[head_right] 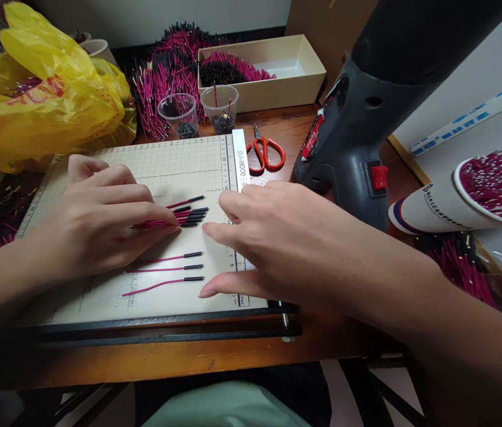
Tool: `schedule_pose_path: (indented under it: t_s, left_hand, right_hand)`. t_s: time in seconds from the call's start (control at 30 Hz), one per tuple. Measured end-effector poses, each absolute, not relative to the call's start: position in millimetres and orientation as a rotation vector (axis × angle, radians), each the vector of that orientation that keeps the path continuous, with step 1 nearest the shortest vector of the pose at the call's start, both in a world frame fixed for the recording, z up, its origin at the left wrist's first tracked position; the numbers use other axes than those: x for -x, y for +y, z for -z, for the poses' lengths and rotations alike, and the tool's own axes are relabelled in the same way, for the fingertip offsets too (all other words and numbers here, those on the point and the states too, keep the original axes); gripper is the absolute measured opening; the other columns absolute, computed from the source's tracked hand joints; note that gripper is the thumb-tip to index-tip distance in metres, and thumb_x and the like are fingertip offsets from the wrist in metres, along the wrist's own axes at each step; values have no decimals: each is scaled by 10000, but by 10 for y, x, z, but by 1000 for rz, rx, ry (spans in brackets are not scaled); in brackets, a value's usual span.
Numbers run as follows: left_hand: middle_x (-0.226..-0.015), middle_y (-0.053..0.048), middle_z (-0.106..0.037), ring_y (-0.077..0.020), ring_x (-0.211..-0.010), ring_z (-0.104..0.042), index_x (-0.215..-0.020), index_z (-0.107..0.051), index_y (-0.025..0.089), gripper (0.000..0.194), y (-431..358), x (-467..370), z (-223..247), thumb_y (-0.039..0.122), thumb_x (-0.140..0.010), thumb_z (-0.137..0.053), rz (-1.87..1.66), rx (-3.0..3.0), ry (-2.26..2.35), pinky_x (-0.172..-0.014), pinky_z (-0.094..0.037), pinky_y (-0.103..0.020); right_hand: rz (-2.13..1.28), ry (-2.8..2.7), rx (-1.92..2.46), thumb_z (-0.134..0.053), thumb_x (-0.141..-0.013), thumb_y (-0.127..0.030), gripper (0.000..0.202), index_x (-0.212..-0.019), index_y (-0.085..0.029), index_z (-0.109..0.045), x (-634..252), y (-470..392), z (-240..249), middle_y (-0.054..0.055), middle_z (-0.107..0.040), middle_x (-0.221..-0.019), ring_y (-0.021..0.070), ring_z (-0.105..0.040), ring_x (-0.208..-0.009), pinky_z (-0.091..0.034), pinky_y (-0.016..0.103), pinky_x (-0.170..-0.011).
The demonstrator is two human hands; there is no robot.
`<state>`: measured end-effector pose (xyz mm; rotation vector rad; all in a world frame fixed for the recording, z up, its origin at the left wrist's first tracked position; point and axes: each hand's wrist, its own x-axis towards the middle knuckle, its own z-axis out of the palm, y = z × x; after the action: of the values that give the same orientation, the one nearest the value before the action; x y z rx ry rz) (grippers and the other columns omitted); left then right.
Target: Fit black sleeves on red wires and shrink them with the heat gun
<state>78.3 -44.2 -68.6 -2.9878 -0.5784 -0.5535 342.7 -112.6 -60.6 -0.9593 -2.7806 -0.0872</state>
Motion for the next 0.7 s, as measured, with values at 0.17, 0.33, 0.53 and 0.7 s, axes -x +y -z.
schedule_pose_path:
  t_s: [0.17,0.33,0.53,0.7]
  left_hand:
    - [-738,17,-688,-193,-737,-489,-888,-757,278,215,-449,-756,669,292,-1022,-591,534,3069,-589,-790,-280,-412]
    - [-875,18,-734,-191,-785,-535,-907,-746,271,208,-471,-742,696,297,-1035,-584,543,3158,-592,-831,-257,-426]
    - [-865,42,-769,-197,-797,-550,-910,-734,287,207,-487,-747,710,366,-1027,-583,527,3203,-641,-839,-271,-419]
    - [-831,33,-776,-192,-773,-562,-898,-729,267,182,-500,-756,698,335,-1018,-610,525,3216,-626,-793,-282,-423]
  right_hand:
    - [-32,-2737,1009,-494,-1004,-607,543,-1243,-164,-699,-3457,-1217,660,91,-607,-1010,206,-567,-763,-443,349,-669]
    - [12,-2689,949,-426,-1037,-590,574,-1369,-165,-624,-3523,-1300,729,122,-633,-1193,202,-590,-804,-491,372,-727]
    - [37,-2706,909,-452,-1028,-599,567,-1368,-176,-618,-3535,-1291,791,118,-622,-1184,175,-568,-770,-500,342,-713]
    - [2,-2710,909,-496,-1010,-603,579,-1379,-171,-609,-3531,-1287,803,120,-619,-1154,197,-609,-803,-528,358,-714]
